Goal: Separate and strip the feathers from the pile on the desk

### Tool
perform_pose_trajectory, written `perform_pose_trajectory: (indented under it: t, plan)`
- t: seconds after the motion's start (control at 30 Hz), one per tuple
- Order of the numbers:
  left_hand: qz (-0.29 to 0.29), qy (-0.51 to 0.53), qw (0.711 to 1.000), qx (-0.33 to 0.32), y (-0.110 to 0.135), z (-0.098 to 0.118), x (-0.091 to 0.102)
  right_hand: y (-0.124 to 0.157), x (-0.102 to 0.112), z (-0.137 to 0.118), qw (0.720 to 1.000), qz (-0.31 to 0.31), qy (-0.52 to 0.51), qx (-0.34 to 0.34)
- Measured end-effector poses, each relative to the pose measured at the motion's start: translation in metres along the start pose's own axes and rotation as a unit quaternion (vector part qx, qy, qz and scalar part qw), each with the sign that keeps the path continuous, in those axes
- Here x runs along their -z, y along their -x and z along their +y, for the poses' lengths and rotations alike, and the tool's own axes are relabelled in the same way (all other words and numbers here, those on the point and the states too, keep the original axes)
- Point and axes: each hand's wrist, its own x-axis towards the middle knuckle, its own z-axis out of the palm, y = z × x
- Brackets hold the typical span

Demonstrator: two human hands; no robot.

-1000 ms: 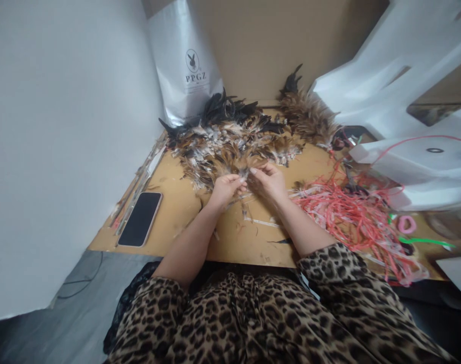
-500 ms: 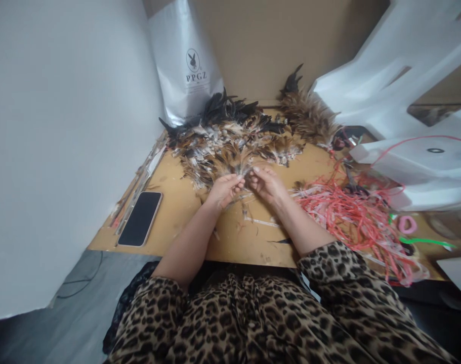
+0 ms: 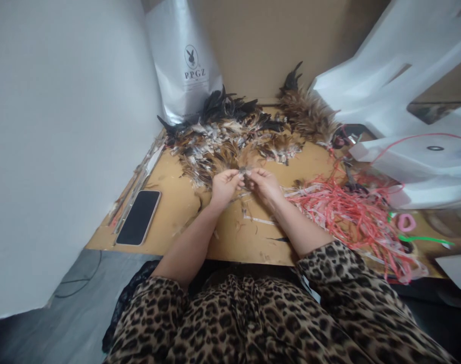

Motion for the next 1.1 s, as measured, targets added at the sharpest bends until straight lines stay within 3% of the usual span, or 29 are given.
perform_pose_trajectory:
  t: [0.27, 0.5, 0.8, 1.1]
  plan:
    - [-0.038, 0.039, 0.996, 0.069, -0.0052, -0.0062, 0.0031, 0.0017, 0.0002, -0.0043, 1.000, 0.003, 0.030, -0.008]
    - [-0.107, 0.086, 0.983, 0.125, -0.0049, -0.0094, 0.0085, -0.0024, 0.0068, -0.0044, 0.994, 0.000, 0.097, 0.043]
    - [-0.075, -0.015, 0.995, 0.065, -0.0007, -0.0037, 0.0035, 0.0001, 0.0087, -0.0061, 0.990, -0.024, 0.129, 0.044]
    - [-0.125, -0.037, 0.989, 0.071, 0.0015, -0.0083, 0.0038, -0.0010, 0.0095, -0.0086, 0.987, -0.016, 0.153, 0.038]
